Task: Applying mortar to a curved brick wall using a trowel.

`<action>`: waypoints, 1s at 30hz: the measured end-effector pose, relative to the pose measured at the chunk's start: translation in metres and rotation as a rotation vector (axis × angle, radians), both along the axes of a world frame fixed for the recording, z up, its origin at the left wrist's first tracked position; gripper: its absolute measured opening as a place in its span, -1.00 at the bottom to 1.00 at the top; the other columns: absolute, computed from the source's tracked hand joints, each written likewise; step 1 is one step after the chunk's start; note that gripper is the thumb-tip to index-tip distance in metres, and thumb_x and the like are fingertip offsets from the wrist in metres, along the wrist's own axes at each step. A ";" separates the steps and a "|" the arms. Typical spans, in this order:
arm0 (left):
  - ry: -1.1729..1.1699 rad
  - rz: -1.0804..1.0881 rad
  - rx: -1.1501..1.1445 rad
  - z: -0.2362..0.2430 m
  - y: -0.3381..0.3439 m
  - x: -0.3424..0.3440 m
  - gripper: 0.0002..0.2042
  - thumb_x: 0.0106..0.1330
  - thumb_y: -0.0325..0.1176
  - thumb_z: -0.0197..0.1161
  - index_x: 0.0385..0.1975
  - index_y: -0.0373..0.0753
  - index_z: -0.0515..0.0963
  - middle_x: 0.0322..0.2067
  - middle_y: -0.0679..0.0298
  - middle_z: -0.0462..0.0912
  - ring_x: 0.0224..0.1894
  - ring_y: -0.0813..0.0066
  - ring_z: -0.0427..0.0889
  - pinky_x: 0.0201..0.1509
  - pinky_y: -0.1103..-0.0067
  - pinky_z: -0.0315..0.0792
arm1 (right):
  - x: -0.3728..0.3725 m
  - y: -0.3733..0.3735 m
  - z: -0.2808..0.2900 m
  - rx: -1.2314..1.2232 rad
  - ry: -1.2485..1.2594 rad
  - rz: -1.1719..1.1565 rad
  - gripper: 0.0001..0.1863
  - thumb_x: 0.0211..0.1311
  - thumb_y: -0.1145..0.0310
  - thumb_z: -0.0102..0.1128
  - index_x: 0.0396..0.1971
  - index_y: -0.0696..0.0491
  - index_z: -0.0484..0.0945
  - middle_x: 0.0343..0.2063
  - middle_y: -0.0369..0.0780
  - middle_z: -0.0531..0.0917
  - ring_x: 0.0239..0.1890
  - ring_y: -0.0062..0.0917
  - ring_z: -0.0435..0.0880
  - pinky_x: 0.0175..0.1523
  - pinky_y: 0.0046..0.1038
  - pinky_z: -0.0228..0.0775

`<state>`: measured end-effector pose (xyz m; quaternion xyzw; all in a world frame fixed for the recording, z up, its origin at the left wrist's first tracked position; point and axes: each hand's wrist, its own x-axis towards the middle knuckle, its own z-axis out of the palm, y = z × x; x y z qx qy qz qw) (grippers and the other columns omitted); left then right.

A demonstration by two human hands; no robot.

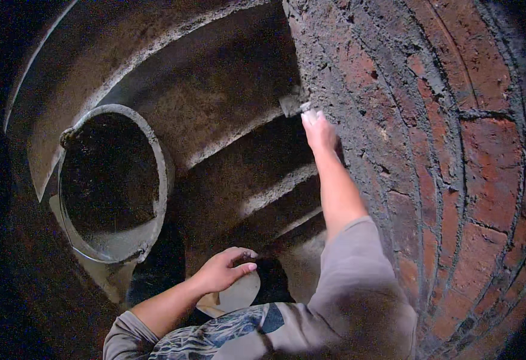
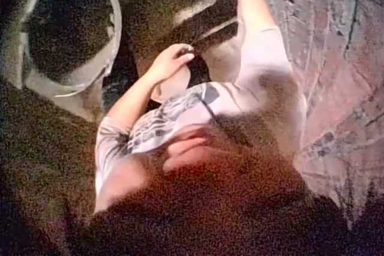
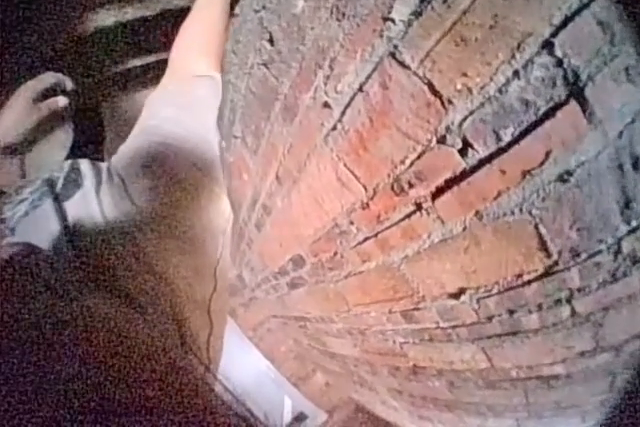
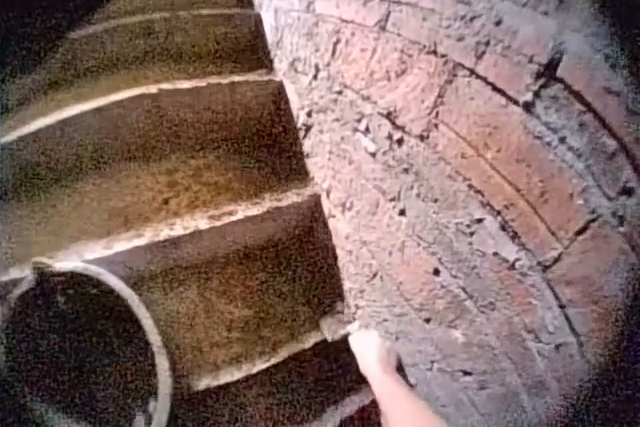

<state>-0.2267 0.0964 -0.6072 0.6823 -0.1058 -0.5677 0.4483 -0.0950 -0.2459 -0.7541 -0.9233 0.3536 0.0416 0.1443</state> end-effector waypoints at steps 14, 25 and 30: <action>0.020 -0.005 0.005 -0.004 -0.001 -0.002 -0.68 0.26 -0.21 0.10 -0.10 -0.27 0.48 -0.15 0.14 0.54 -0.18 0.26 0.52 -0.10 0.50 0.39 | 0.059 0.020 -0.019 -0.049 -0.151 0.016 -0.56 0.07 -0.09 0.09 -0.35 0.03 0.46 -0.51 -0.06 0.62 -0.47 -0.10 0.57 -0.34 -0.16 0.37; -0.079 0.020 -0.061 -0.006 -0.009 -0.021 -0.67 0.26 -0.18 0.09 -0.10 -0.28 0.48 -0.15 0.15 0.54 -0.17 0.25 0.51 -0.09 0.49 0.38 | 0.013 0.089 0.106 -0.099 -0.401 0.304 -0.67 0.03 0.05 0.21 -0.34 -0.01 0.50 -0.56 -0.20 0.61 -0.59 -0.29 0.55 -0.43 -0.34 0.36; -0.112 -0.013 -0.066 -0.005 -0.010 -0.024 -0.67 0.25 -0.19 0.12 -0.10 -0.29 0.48 -0.20 0.17 0.56 -0.23 0.33 0.52 -0.13 0.52 0.39 | 0.003 0.154 0.152 0.098 -0.997 0.771 -0.74 -0.12 0.40 0.22 -0.32 -0.01 0.55 -0.53 -0.31 0.55 -0.59 -0.47 0.44 -0.47 -0.49 0.28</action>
